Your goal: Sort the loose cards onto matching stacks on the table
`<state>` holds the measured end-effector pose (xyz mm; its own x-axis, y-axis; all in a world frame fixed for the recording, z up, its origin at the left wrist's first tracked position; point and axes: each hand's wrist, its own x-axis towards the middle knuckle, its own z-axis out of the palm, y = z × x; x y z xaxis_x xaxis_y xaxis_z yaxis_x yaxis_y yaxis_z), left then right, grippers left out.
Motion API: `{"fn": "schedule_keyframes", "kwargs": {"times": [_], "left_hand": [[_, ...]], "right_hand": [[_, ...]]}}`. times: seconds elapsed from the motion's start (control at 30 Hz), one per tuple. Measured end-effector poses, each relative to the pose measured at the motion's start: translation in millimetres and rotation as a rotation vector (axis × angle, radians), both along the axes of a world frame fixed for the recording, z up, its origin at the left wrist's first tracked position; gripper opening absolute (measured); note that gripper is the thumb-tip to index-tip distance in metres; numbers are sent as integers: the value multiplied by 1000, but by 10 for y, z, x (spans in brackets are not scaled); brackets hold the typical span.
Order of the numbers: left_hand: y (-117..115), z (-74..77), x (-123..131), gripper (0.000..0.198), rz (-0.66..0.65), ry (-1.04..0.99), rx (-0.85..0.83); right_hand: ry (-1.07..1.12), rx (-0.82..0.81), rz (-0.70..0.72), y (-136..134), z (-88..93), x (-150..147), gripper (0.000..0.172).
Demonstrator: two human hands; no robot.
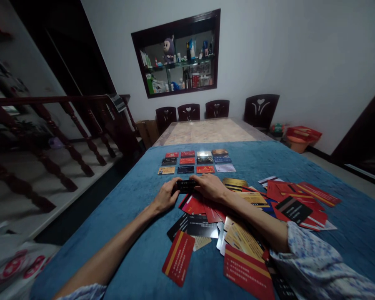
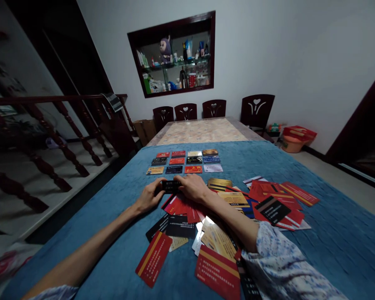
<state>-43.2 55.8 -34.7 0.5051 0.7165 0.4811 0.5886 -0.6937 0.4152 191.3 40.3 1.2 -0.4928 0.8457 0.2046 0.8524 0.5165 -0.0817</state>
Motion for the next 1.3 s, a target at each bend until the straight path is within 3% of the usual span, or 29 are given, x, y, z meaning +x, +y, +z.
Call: {"fn": "schedule_keyframes", "kwargs": {"times": [0.3,0.63,1.03,1.3], "left_hand": [[42,-50,4,45,2,64,-21],[99,-96,-29,54,-19,6,-76],[98,-66,-45,57,-21,48,-143],[34,40,-16,49,18,150,-195]], "right_hand": [[38,35,67,27,-72,11,46],[87,92,143,110,-178,67,51],[24,31,123,88,-140,87,54],[3,37,116,105,-145,93,50]]}}
